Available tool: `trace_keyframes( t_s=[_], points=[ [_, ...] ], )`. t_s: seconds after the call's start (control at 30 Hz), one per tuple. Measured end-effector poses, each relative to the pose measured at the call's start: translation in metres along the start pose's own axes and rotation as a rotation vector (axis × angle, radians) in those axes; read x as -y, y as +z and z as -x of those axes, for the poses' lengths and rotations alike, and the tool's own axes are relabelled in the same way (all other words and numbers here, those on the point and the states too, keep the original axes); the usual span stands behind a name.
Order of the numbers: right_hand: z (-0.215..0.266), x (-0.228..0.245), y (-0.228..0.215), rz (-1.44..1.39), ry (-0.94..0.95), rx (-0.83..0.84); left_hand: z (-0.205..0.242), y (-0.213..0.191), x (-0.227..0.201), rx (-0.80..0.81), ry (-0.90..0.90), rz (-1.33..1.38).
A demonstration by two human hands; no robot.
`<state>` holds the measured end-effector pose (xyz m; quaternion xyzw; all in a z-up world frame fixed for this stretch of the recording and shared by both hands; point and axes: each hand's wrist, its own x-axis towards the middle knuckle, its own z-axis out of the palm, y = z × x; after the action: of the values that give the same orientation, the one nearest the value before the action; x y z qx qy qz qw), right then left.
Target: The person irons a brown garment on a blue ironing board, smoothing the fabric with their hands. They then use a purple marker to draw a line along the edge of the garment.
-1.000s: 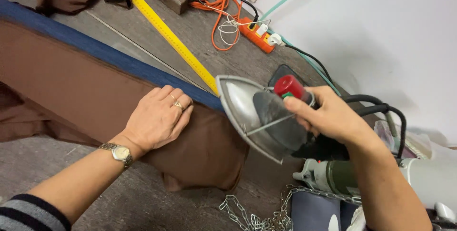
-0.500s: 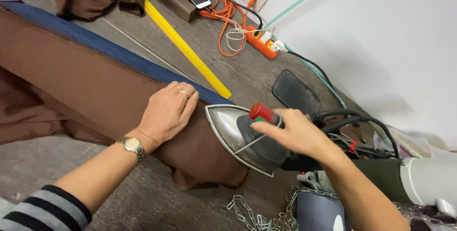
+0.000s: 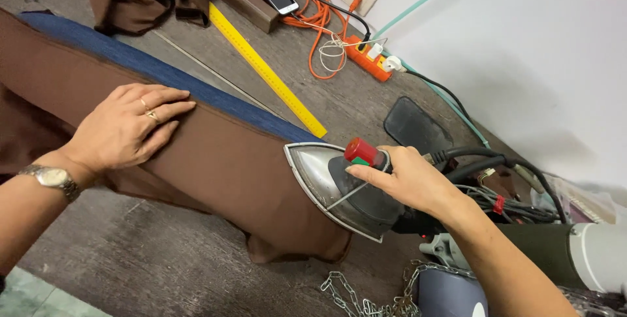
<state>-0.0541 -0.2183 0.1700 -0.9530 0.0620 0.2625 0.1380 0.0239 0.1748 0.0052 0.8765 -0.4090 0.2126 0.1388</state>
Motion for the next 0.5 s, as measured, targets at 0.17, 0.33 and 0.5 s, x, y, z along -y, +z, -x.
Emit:
trace_keyframes(
  t_s=[0.17, 0.33, 0.5],
  points=[
    [-0.009, 0.012, -0.002, 0.08, -0.014, -0.009, 0.004, 0.0, -0.002, -0.007, -0.043, -0.008],
    [-0.018, 0.025, -0.005, 0.088, -0.053, -0.047, 0.0, -0.004, -0.006, -0.025, -0.069, 0.024],
    [-0.023, 0.039, -0.009, 0.082, -0.059, -0.008, 0.002, -0.006, -0.007, 0.018, -0.09, 0.003]
  ],
)
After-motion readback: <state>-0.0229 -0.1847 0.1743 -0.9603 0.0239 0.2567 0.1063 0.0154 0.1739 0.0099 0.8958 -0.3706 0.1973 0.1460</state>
